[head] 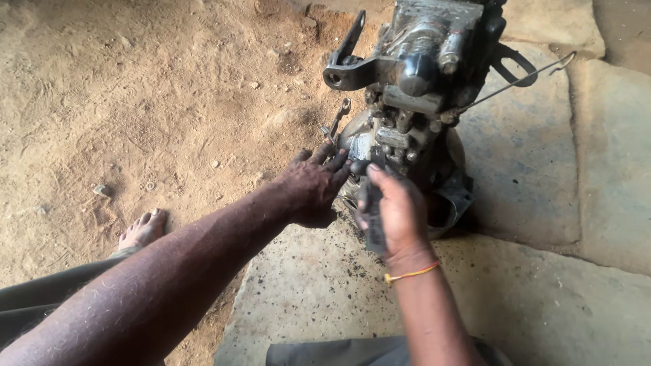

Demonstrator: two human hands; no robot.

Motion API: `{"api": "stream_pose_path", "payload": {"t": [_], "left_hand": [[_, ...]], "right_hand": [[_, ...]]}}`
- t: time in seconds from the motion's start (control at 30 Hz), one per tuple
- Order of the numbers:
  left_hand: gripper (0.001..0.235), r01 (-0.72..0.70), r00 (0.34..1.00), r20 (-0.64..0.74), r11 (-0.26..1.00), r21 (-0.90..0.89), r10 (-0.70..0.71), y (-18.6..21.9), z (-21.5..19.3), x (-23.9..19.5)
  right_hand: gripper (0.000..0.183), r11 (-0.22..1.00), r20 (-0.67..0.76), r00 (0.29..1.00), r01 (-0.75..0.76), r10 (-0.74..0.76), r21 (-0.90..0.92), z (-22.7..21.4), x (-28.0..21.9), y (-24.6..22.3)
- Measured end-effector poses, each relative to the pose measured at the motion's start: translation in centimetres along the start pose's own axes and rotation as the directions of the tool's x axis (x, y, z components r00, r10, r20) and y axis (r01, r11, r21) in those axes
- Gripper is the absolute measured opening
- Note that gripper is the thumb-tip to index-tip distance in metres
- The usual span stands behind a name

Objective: The person uses a metal scraper to clean the surface of a dirty engine block. They repeatedly scrape away grime and debris from various parts of the engine casing while sitting on the ground.

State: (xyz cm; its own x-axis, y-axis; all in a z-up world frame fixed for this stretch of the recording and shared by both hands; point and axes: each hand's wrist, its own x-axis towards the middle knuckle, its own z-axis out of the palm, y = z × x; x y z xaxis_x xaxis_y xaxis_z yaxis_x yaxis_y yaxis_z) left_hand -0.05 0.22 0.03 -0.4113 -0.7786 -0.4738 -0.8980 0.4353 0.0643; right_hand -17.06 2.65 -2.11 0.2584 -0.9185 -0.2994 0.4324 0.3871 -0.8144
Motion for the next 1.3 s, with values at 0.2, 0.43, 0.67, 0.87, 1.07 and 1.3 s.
{"api": "stream_pose_path", "payload": {"t": [0.2,0.43,0.67,0.87,1.07,1.3], "left_hand": [[0.101,0.025,1.000,0.001,1.000,-0.017,-0.025,-0.1,0.0,0.3],[0.102,-0.002,0.997,-0.074,1.000,-0.016,0.001,-0.5,0.9,0.3],[0.103,0.009,1.000,-0.015,1.000,0.001,-0.009,0.0,0.5,0.4],[0.103,0.001,1.000,-0.025,0.999,0.037,0.000,-0.1,0.5,0.7],[0.103,0.020,1.000,0.017,0.999,0.042,-0.021,0.2,0.1,0.7],[0.100,0.029,0.999,0.043,0.998,0.057,-0.032,0.5,-0.3,0.4]], "right_hand": [[0.016,0.984,-0.161,0.987,0.058,-0.031,0.168,0.0,-0.7,1.0],[0.021,0.948,-0.215,0.976,0.047,0.023,0.315,-5.0,-1.7,0.1],[0.020,0.996,-0.048,0.997,-0.058,0.061,0.066,-0.8,-2.1,1.2],[0.018,0.987,0.098,0.993,-0.084,0.070,0.140,-1.2,0.7,0.1],[0.019,0.976,0.096,0.994,-0.068,0.049,0.207,-2.7,0.9,0.0],[0.016,0.982,0.036,0.999,-0.023,0.017,0.187,-2.7,-0.5,-0.6]]}}
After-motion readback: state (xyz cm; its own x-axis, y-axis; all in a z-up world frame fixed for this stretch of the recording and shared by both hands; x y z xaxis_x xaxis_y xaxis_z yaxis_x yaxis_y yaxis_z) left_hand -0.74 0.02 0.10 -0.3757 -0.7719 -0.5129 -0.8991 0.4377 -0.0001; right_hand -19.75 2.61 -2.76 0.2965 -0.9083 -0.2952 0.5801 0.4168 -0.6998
